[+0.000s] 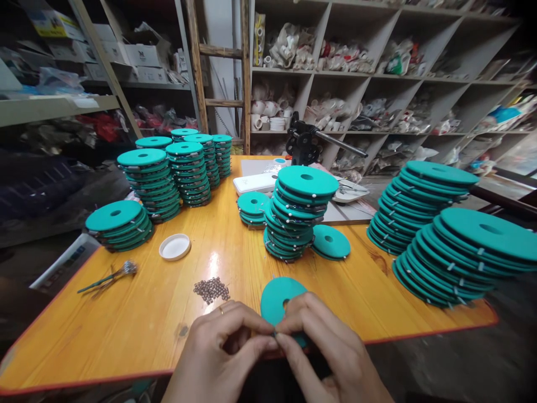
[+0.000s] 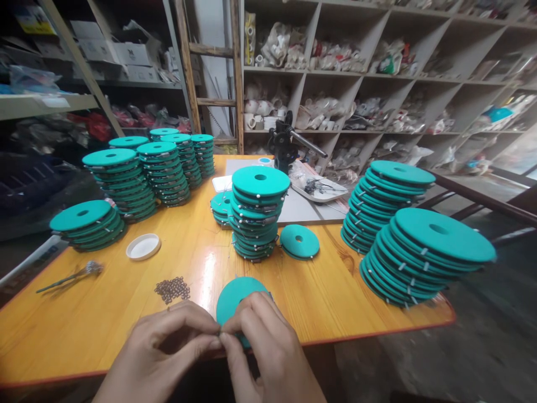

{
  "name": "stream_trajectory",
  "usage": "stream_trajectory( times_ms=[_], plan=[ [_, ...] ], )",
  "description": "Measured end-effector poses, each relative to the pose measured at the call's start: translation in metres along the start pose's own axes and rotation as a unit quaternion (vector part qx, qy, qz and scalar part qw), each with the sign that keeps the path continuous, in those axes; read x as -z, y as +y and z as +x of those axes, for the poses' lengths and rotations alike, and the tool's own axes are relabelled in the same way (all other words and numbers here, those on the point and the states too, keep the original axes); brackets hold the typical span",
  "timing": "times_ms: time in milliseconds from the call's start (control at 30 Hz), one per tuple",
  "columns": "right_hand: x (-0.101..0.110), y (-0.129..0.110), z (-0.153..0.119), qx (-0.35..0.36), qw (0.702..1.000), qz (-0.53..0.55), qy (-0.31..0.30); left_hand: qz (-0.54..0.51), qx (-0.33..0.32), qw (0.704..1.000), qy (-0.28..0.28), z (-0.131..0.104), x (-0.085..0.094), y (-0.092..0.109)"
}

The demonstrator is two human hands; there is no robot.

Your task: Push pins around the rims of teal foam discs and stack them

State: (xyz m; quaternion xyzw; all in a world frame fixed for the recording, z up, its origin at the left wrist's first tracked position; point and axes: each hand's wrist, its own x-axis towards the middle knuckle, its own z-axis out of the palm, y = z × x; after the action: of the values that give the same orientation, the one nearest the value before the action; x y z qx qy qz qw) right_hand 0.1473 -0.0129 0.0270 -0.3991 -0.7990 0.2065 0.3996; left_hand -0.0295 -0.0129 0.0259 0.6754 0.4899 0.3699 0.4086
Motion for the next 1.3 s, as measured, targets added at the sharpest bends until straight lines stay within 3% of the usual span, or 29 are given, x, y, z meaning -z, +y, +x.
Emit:
stream_trajectory(
  times_ms=[267, 433, 733, 967, 1167, 1300],
  plan=[
    [0.009, 0.009, 0.002, 0.053, 0.997, 0.025, -0.043, -0.014, -0.008, 1.0, 0.001, -0.002, -0.001, -0.001],
    [0.016, 0.008, 0.004, 0.069, 0.994, -0.017, -0.083, -0.013, -0.026, 0.999, -0.013, -0.003, 0.0, -0.001],
    [0.012, 0.007, -0.007, 0.064, 0.996, -0.063, 0.011, 0.049, -0.073, 0.994, -0.058, -0.007, 0.008, 0.004],
    [0.016, 0.028, -0.032, 0.002, 0.972, -0.235, 0.023, 0.137, -0.213, 0.965, -0.066, -0.004, 0.008, 0.006],
    [0.009, 0.02, -0.029, -0.069, 0.991, -0.095, 0.063, 0.202, -0.27, 0.942, -0.007, -0.003, 0.006, 0.004],
    [0.01, 0.013, -0.012, -0.028, 0.998, -0.028, 0.051, 0.196, -0.271, 0.942, 0.003, 0.001, 0.01, 0.005]
  ],
)
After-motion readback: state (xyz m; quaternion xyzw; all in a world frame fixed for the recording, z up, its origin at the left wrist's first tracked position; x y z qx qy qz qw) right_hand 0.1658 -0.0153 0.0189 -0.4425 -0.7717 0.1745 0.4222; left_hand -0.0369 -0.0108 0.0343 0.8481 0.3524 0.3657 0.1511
